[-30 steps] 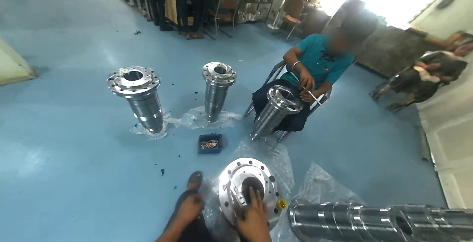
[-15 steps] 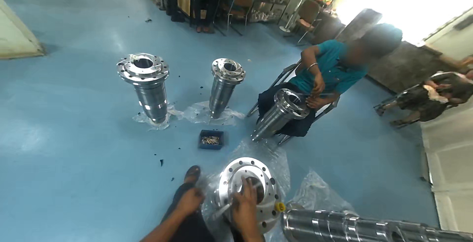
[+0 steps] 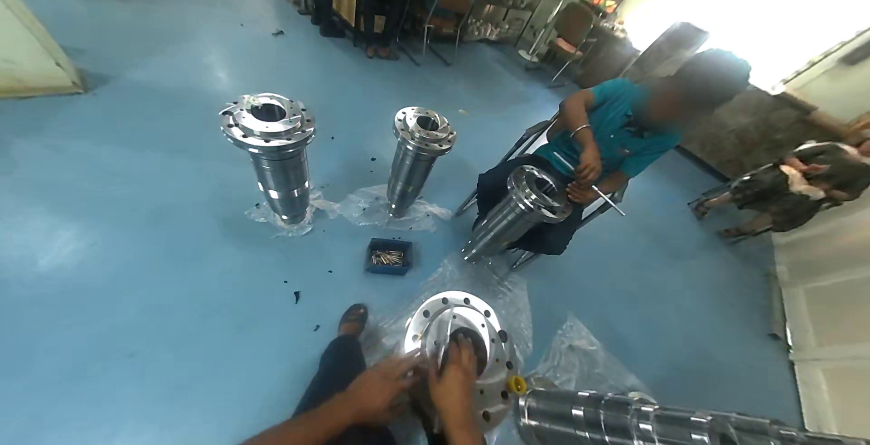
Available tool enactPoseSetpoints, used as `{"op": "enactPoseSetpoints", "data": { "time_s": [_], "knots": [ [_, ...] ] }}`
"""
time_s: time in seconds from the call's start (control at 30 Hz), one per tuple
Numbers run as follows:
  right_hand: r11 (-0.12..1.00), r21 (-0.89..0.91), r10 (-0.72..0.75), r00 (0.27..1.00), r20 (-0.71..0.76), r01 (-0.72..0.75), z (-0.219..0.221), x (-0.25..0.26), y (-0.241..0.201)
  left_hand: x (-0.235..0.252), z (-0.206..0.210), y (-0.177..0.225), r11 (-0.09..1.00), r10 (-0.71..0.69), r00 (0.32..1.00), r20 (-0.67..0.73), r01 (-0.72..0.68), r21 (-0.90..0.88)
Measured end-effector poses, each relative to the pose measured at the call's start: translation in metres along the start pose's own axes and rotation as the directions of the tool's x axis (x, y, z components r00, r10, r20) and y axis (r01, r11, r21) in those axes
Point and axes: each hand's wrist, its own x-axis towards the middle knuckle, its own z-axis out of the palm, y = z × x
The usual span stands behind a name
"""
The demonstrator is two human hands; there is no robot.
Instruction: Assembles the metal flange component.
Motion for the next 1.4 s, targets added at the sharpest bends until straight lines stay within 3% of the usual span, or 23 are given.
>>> {"op": "enactPoseSetpoints", "data": {
  "time_s": [0.13, 0.23, 0.33, 0.53, 0.6, 0.73, 0.87, 0.97, 1.07, 1.17, 1.3, 1.4],
  "knots": [
    [0.977, 0.108, -0.190, 0.981, 0.034, 0.186, -0.001, -0.002, 0.006, 0.000, 0.004, 0.001, 0.993, 0.085, 0.994, 0.063, -0.090, 0.082],
    [0.939, 0.133, -0.316, 0.948, -0.025, 0.317, -0.002, -0.008, 0.008, 0.007, 0.010, 0.003, 0.983, 0.139, 0.990, 0.032, -0.142, 0.119],
    [0.967, 0.072, -0.239, 0.969, -0.065, 0.243, -0.013, -0.015, 0.011, 0.021, 0.012, 0.007, 0.982, 0.132, 0.991, 0.011, -0.133, 0.138],
    [0.992, -0.078, 0.101, 0.995, 0.021, -0.099, -0.038, -0.012, 0.006, 0.035, 0.018, 0.006, 0.978, 0.108, 0.994, -0.013, -0.104, 0.182],
    [0.980, -0.145, 0.148, 0.986, 0.079, -0.135, -0.039, -0.006, -0.007, 0.034, 0.021, 0.005, 0.976, 0.120, 0.992, -0.037, -0.111, 0.187],
    [0.986, -0.164, 0.061, 0.983, 0.175, -0.032, -0.026, -0.005, -0.028, 0.033, 0.026, 0.001, 0.975, 0.167, 0.982, -0.087, -0.152, 0.164],
    [0.988, 0.015, -0.154, 0.982, 0.114, 0.153, -0.012, -0.006, -0.016, 0.031, 0.024, 0.003, 0.979, 0.127, 0.988, -0.087, -0.111, 0.171],
    [0.959, 0.031, -0.282, 0.952, 0.117, 0.280, -0.016, -0.015, -0.001, 0.031, 0.022, 0.008, 0.985, 0.128, 0.988, -0.087, -0.116, 0.128],
    [0.988, -0.092, -0.119, 0.991, 0.065, 0.125, -0.028, -0.026, 0.004, 0.033, 0.023, 0.003, 0.971, 0.164, 0.978, -0.129, -0.137, 0.195],
    [0.989, -0.136, 0.063, 0.995, 0.083, -0.051, -0.040, -0.025, 0.006, 0.032, 0.026, 0.004, 0.979, 0.115, 0.986, -0.120, -0.093, 0.179],
    [0.988, -0.122, 0.101, 0.992, 0.072, -0.092, -0.019, -0.014, -0.004, 0.035, 0.024, 0.000, 0.981, 0.162, 0.978, -0.130, -0.146, 0.128],
    [0.997, -0.069, -0.028, 1.000, 0.002, 0.028, -0.004, -0.009, -0.008, 0.035, 0.027, -0.004, 0.968, 0.192, 0.974, -0.121, -0.168, 0.187]
  ]
}}
